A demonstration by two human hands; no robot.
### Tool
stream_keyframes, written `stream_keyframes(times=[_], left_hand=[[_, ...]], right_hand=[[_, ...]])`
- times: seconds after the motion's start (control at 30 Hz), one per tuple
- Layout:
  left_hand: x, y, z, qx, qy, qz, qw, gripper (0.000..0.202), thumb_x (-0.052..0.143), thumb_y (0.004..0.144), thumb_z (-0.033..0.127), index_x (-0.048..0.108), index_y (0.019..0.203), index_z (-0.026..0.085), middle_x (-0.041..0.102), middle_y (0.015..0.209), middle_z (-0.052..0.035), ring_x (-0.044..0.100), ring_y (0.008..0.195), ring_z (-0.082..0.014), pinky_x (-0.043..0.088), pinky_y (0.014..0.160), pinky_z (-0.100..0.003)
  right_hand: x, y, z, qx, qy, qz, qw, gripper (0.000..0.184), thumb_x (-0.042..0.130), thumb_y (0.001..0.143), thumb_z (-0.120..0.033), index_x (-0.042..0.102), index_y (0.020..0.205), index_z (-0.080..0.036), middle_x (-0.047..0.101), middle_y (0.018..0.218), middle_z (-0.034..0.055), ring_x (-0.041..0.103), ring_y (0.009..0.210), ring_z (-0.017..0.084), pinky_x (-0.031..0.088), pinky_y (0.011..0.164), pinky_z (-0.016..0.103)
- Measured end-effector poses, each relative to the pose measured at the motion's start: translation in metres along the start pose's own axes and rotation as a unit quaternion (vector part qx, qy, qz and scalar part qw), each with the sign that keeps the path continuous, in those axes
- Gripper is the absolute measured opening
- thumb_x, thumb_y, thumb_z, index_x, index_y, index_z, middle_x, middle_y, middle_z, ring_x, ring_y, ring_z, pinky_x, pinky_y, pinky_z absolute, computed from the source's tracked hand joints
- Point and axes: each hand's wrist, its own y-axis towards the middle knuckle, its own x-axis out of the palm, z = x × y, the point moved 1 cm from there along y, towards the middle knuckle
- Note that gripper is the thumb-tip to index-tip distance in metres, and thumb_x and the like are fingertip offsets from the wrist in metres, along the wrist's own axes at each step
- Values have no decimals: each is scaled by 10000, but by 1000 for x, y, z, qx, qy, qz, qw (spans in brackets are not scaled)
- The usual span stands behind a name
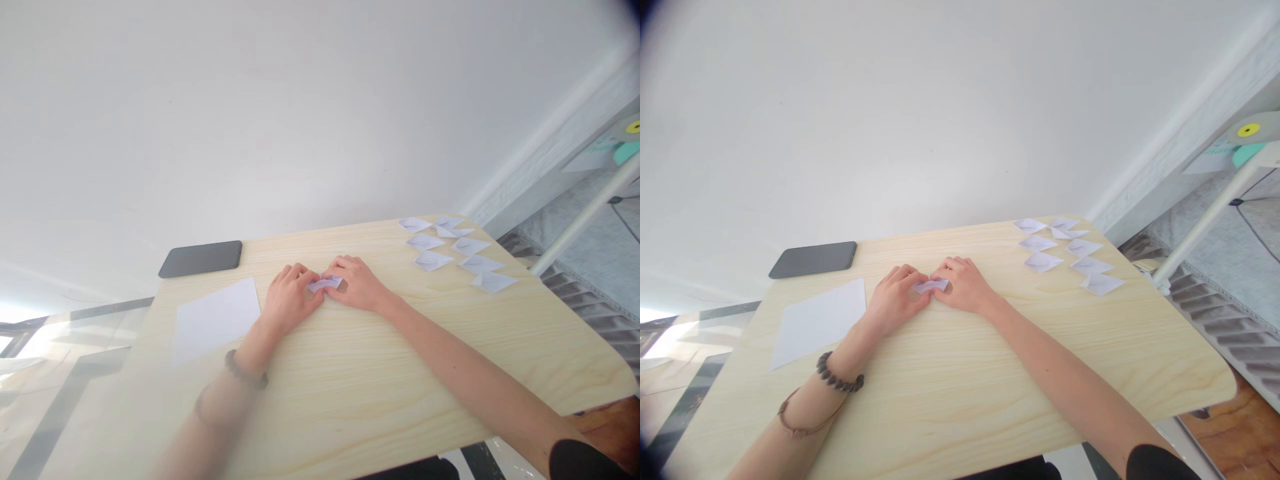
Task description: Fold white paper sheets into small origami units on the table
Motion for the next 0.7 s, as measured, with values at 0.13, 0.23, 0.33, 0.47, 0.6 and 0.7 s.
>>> stream_keyframes(times=[0.13,0.23,0.33,0.47,0.6,0.7], left_hand=[[1,0,-2,2,-6,4,1000,216,500,794,315,586,974,235,569,893,-24,515,855,-194,421,769,-326],[1,0,-2,3,-2,4,1000,225,500,793,315,586,986,240,572,888,-23,521,853,-194,420,768,-324],[2,1,-1,-3,8,2,1000,232,518,777,317,591,982,236,575,881,-27,525,855,-202,419,764,-329],[2,3,-1,-11,9,-1,1000,224,535,765,329,599,958,234,577,860,-29,534,850,-206,418,754,-328],[3,2,-6,-33,-29,10,999,223,513,795,371,595,959,244,581,877,-20,552,824,-181,425,708,-290],[3,2,-11,-53,-61,21,997,241,512,801,427,603,926,242,588,852,-12,559,747,-153,425,656,-263]], right_hand=[[-1,0,0,-1,-4,1,1000,193,596,742,-298,638,916,-224,577,870,23,520,868,162,349,830,331],[0,0,0,-2,-8,3,1000,198,596,741,-302,631,915,-215,581,877,26,520,879,166,353,835,332],[1,0,-1,2,-14,4,1000,201,606,728,-294,628,910,-211,581,884,29,521,891,171,357,844,335],[-1,0,-1,4,-10,5,1000,204,604,736,-296,628,921,-214,587,889,34,526,899,178,364,854,344],[-11,0,7,-13,69,-14,997,234,583,773,-346,604,957,-202,612,926,38,552,847,151,407,818,303],[-18,-1,14,-4,121,-28,992,206,571,791,-341,601,942,-205,631,924,23,577,773,124,434,765,263]])
